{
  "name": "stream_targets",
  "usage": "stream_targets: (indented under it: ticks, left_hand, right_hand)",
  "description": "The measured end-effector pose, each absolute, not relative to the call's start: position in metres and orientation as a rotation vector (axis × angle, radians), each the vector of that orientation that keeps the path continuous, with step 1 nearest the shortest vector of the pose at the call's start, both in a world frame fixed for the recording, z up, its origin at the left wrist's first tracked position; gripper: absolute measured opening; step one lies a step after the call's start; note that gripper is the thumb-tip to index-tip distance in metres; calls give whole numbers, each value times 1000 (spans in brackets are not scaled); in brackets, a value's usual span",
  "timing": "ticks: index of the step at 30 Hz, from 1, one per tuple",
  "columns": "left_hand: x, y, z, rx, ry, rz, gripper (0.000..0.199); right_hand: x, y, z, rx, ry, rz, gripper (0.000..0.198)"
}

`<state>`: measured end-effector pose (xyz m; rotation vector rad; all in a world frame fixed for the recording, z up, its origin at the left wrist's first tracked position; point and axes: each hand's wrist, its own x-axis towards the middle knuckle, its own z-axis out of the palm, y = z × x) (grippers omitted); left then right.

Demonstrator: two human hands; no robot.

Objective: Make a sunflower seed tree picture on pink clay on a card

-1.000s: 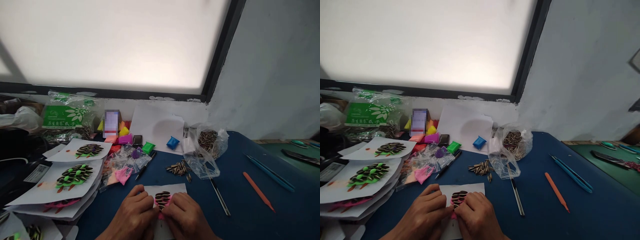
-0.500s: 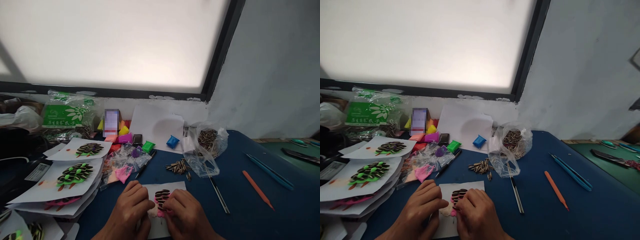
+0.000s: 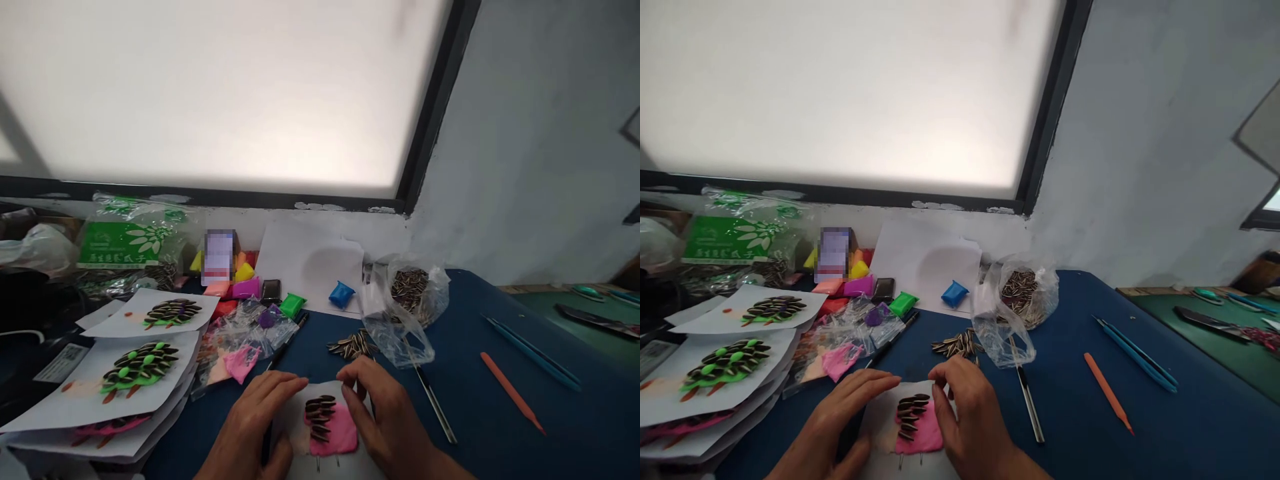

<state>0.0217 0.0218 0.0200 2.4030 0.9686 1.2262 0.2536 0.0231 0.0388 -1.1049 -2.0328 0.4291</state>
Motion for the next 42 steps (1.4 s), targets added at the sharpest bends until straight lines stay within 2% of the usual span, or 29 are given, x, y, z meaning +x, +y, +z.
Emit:
stream_targets:
  ticks: [9,24,28,32,37,42]
  left_hand:
    - [22,27,13,2459,935,1120,73]
    - [21,30,9,2330,1010,1107,62]
    - [21,29,12,2355,1007,1073,65]
    - [19,23,19,2379,1056,1001,71]
    - [20,19,27,2386,1075,953,68]
    - [20,20,20,2379,1074,967,67]
  right_hand:
    - [274,64,57,-1487,-2283,190,18]
    - [246,93,63,-1603,-2533,48,9]
    - [245,99,59,-1543,-2565,41,14]
    - [247,95,59,-1446,-2513,74,17]
    - [257,65,70,-1302,-2392,198,18]
    - [257,20,64,-1092,-2166,457,16]
